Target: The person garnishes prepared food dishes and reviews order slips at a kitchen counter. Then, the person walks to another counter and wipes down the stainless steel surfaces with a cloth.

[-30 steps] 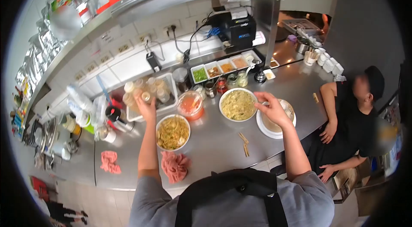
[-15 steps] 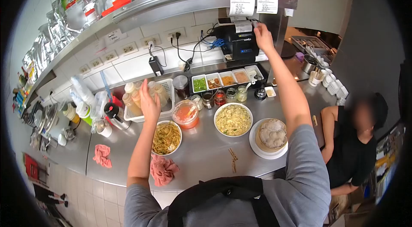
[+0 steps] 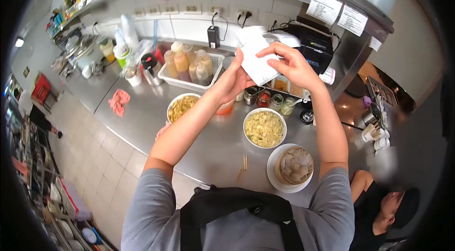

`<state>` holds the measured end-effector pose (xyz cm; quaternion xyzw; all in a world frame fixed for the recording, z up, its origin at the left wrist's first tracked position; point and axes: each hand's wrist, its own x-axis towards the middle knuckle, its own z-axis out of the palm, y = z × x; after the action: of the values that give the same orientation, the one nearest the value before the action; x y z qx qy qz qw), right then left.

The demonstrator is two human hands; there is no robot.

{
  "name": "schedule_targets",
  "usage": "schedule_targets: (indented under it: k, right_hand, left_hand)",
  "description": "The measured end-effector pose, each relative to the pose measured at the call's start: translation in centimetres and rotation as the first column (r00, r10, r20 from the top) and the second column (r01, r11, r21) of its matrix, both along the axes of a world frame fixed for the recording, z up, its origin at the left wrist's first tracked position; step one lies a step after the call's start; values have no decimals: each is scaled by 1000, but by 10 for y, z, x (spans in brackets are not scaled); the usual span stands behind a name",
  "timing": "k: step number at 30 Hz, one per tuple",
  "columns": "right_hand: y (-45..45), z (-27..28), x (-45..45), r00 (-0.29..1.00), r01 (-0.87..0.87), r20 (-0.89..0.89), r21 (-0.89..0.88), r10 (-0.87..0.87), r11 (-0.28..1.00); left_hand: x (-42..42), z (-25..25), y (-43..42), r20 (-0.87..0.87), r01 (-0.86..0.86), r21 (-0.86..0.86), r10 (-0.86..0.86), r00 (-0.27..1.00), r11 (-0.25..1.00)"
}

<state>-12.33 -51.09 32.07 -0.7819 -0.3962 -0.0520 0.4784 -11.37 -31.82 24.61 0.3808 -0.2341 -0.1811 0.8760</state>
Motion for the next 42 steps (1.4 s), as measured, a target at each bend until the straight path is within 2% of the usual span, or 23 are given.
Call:
schedule_targets:
  k: [1, 3, 7, 12, 14, 16, 17, 19, 21, 22, 23, 24, 26, 28, 29, 31, 34, 35, 36, 37, 39, 41, 42]
  right_hand:
    - [0, -3, -5, 1000, -16, -8, -4, 16, 1000]
    - [-5, -7, -12, 999, -34, -24, -49, 33, 998]
    - [7, -8, -41, 995, 61, -80, -20, -62, 998]
    - [-19, -48, -31, 899, 358, 312, -124, -306, 925]
    - [-73, -80, -10, 814, 519, 306, -6, -493, 855]
    - [-157, -129, 7, 649, 759, 9, 75, -761, 647]
    - [-203, -158, 5, 644, 744, -31, 258, -764, 617]
    - [-276, -227, -15, 428, 853, -382, 471, -819, 226]
    - [-348, -323, -41, 317, 886, -596, 464, -738, 5]
    - [-393, -388, -53, 349, 877, -725, 476, -594, -65]
    - [-418, -432, -70, 112, 983, -861, 171, -495, -74]
    - [-384, -432, -98, -51, 977, -926, 32, -374, -212]
    - [-389, -461, -124, -134, 990, -806, -80, -577, -119]
    - [-379, -459, -128, 162, 985, -753, 163, -638, 57]
    - [-358, -429, -134, -13, 996, -584, -83, -811, 44]
    - [-299, -350, -149, -283, 801, -41, -560, -958, -213]
    - [-249, -302, -157, -380, 811, 205, -395, -902, -432]
    - [-236, -300, -155, -370, 816, 208, -392, -905, -424]
    - [-222, -298, -153, -92, 969, 150, -214, -984, -123]
    - [-202, -297, -152, 202, 979, 147, -17, -968, 202]
    - [-67, -243, -165, 500, 863, -75, -38, -863, 503]
    - [1, -287, -157, 813, 558, -103, -148, -574, 817]
    - [24, -302, -156, 837, 526, 28, -316, -546, 790]
  left_hand:
    - [-3, 1, 0, -8, -16, -4, 16, 1000, 1000]
    - [-7, 4, 1, 52, -245, -126, 253, 966, 961]
    - [-25, 8, 18, 96, -453, -113, 463, 881, 884]
    - [-55, 7, 49, 114, -680, -30, 678, 726, 733]
    - [-73, -1, 65, 165, -695, 92, 678, 716, 713]
    - [-97, -22, 75, 143, -706, 230, 694, 706, 670]
    - [-111, -30, 76, 164, -692, 188, 672, 722, 697]
    - [-136, -61, 91, 154, -664, 358, 659, 736, 657]
    - [-156, -95, 114, 75, -478, 657, 580, 811, 582]
    - [-167, -114, 115, 87, -532, 617, 621, 779, 580]
    - [-172, -139, 116, 64, -540, 602, 639, 767, 588]
    - [-174, -170, 117, 43, -551, 587, 656, 753, 594]
    - [-178, -242, 136, -139, -381, 657, 601, 787, 650]
    - [-187, -267, 128, -427, -266, 595, 579, 695, 758]
    - [-189, -276, 120, -621, -262, 457, 516, 591, 850]
    - [-193, -287, 109, -778, -264, 236, 344, 525, 935]
    - [-193, -297, 101, -790, -308, 234, 366, 492, 922]
    - [-193, -301, 100, -766, -318, 270, 403, 501, 909]
    - [-192, -304, 99, -767, -328, 267, 406, 498, 906]
    - [-189, -306, 98, -678, -311, 389, 498, 541, 867]
    - [-185, -316, 96, -574, -296, 507, 574, 584, 809]
    - [-176, -324, 92, -220, -361, 695, 662, 717, 622]
    - [-173, -320, 88, -212, -362, 690, 653, 727, 627]
